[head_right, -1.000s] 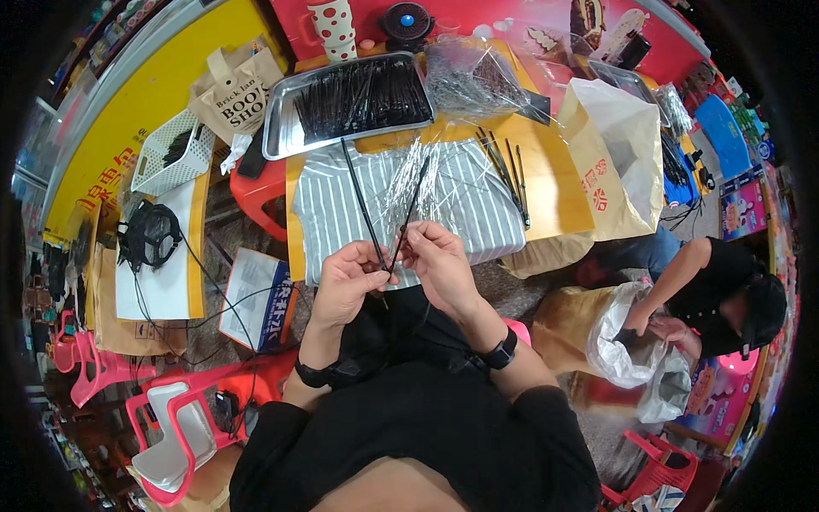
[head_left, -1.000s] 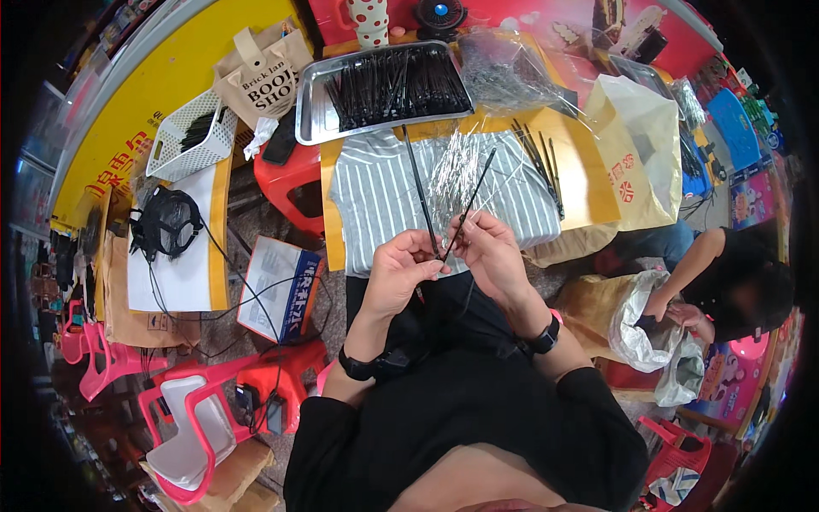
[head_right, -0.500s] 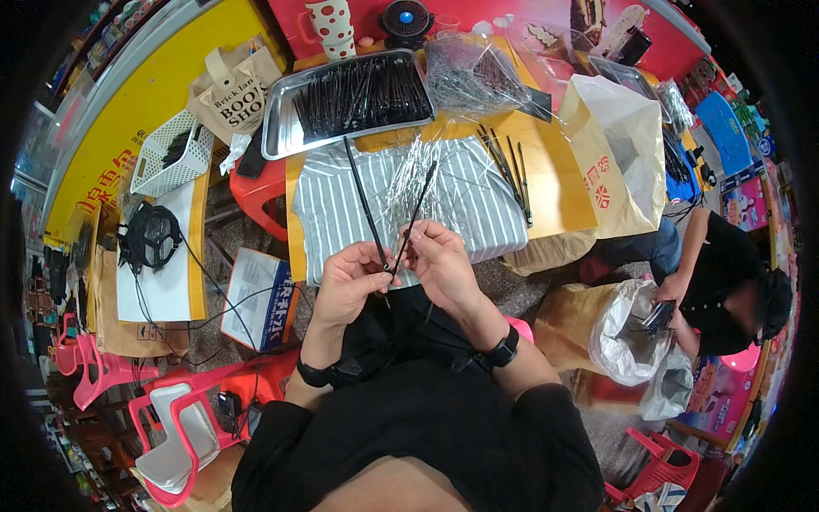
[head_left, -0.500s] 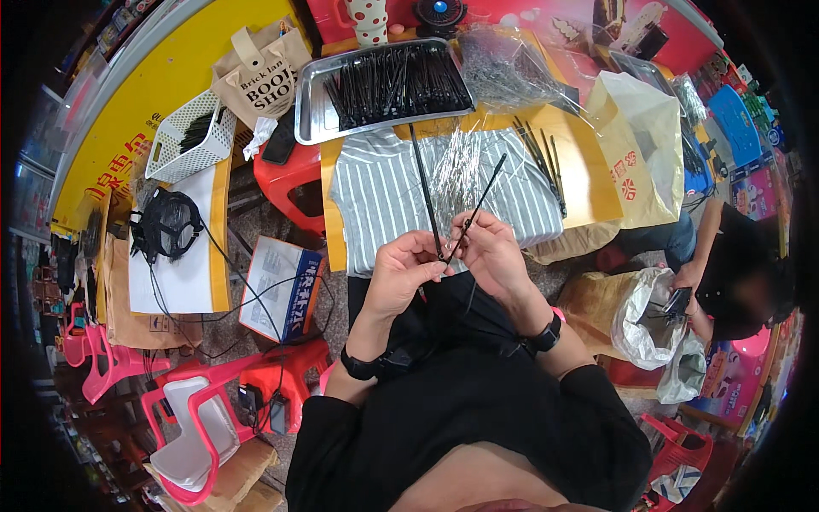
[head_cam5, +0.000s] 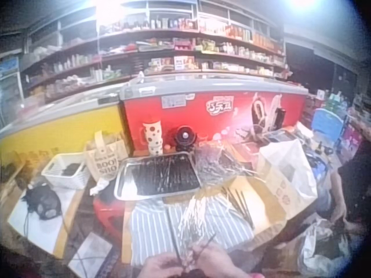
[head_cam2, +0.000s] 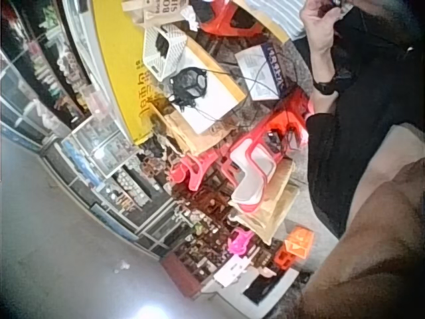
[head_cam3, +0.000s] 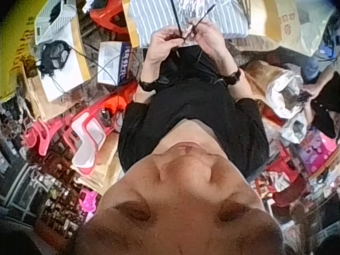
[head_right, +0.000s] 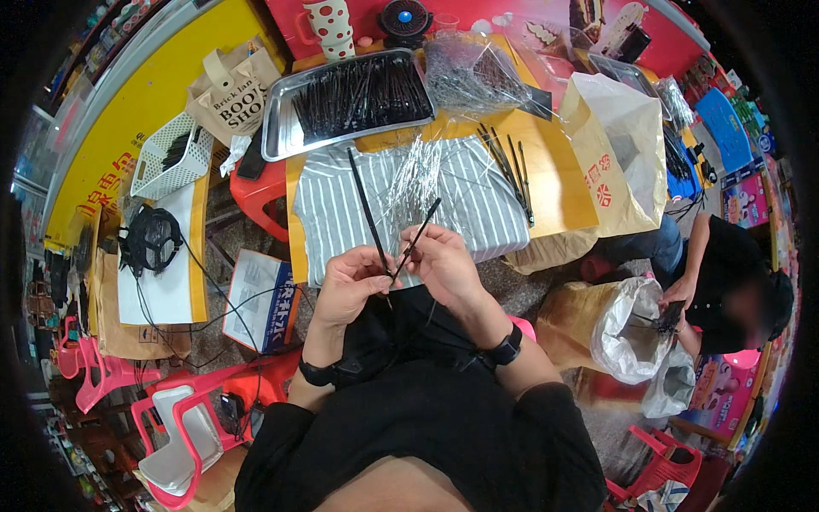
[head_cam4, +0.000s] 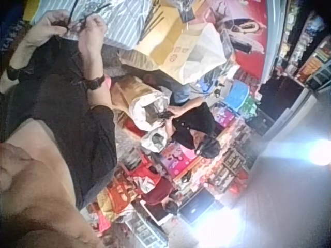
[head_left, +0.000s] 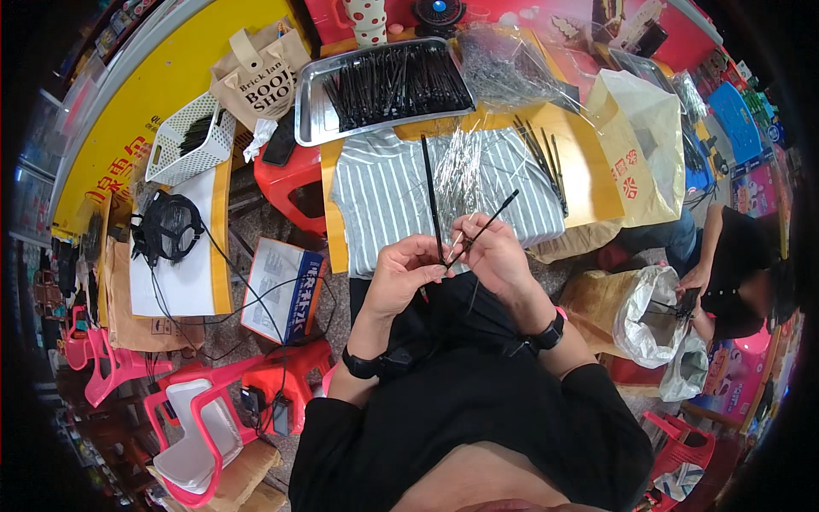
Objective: Sorting and arranging thin silver and black metal rods on a workspace.
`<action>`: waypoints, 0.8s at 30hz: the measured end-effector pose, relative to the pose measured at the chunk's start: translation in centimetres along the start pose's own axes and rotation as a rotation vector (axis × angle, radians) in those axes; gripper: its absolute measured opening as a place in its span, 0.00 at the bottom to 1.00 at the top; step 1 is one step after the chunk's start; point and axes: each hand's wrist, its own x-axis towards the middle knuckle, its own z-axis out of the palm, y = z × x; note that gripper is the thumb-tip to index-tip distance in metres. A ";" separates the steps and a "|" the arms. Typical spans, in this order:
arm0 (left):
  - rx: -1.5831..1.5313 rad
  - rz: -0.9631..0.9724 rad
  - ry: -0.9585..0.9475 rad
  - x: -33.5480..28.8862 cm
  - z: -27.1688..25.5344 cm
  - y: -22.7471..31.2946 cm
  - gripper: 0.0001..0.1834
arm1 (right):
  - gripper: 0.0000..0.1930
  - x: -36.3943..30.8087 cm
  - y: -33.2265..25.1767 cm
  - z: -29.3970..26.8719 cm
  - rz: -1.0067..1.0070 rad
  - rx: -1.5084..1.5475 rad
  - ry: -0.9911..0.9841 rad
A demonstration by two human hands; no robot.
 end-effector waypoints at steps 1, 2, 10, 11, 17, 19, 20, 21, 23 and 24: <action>0.000 0.001 -0.001 0.0 -0.1 0.0 0.13 | 0.07 -0.1 -0.2 -0.1 -0.032 -0.042 0.025; 0.040 -0.005 0.014 0.0 -0.3 0.0 0.13 | 0.07 -0.1 -0.7 -0.1 -0.032 -0.042 0.022; 0.333 0.102 0.072 -0.7 -2.0 0.1 0.12 | 0.09 -0.7 -8.1 0.6 -0.040 -0.510 -0.004; 0.370 0.120 0.095 -0.7 -2.2 0.0 0.12 | 0.09 -0.8 -8.6 0.7 -0.010 -0.485 -0.026; 0.457 0.079 0.161 -1.2 -1.8 0.2 0.09 | 0.09 -0.9 -9.1 1.0 0.011 -0.377 -0.047; 0.486 0.009 0.150 -1.3 -1.7 0.3 0.07 | 0.09 -0.9 -9.0 1.2 -0.004 -0.362 -0.047; 0.487 0.010 0.149 -1.3 -1.8 0.1 0.07 | 0.09 -0.8 -9.1 1.2 -0.005 -0.362 -0.047; 0.486 -0.006 0.131 -1.3 -2.0 -0.1 0.08 | 0.09 -0.8 -9.3 1.2 0.015 -0.391 -0.046; 0.485 -0.022 0.113 -1.3 -2.1 -0.3 0.10 | 0.09 -0.8 -9.5 1.4 0.034 -0.420 -0.045; 0.457 -0.010 0.115 -1.2 -2.0 -0.4 0.11 | 0.10 -0.9 -9.7 1.7 0.017 -0.462 -0.032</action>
